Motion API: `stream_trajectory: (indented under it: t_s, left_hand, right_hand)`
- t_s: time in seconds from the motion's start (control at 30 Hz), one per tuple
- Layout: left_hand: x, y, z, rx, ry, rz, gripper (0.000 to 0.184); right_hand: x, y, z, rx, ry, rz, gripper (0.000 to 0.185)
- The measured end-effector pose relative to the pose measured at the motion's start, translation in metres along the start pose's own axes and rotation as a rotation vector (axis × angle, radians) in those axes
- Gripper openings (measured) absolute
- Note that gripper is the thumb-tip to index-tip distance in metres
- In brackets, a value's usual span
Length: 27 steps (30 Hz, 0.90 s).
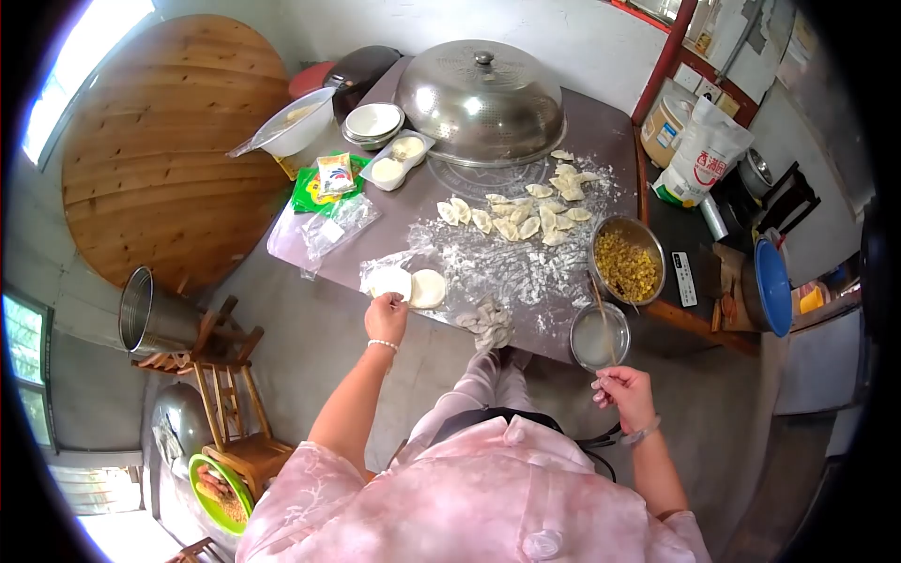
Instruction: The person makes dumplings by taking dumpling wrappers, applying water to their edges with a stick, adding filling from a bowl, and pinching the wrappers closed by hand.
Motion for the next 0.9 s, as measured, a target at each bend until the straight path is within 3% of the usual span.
stream_trajectory:
  t_s: [0.17,0.37,0.5,0.7,0.9]
  left_hand:
    - [-0.008,0.003,0.001,-0.084,0.019,-0.096,0.015]
    - [-0.011,0.001,-0.001,-0.206,0.022,-0.027,0.023]
    - [-0.014,-0.007,0.001,-0.284,0.131,-0.103,0.029]
    - [-0.025,0.003,-0.005,-0.332,0.18,-0.185,0.029]
    - [-0.03,0.001,-0.01,-0.28,0.26,-0.125,0.018]
  right_hand:
    - [0.006,0.005,0.004,0.0,-0.01,-0.005,0.014]
    - [0.012,0.006,-0.001,0.024,-0.008,0.016,0.014]
    - [0.012,0.007,0.0,0.04,0.006,0.013,0.014]
    - [0.014,0.01,0.0,0.041,0.008,0.003,0.014]
    - [0.017,0.009,0.002,0.056,0.016,0.004,0.013]
Point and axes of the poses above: each hand's wrist, its own x-axis away from the middle knuckle, its own y-axis out of the palm, z = x × y, the point moved 2 cm from there along -x, towards the middle knuckle
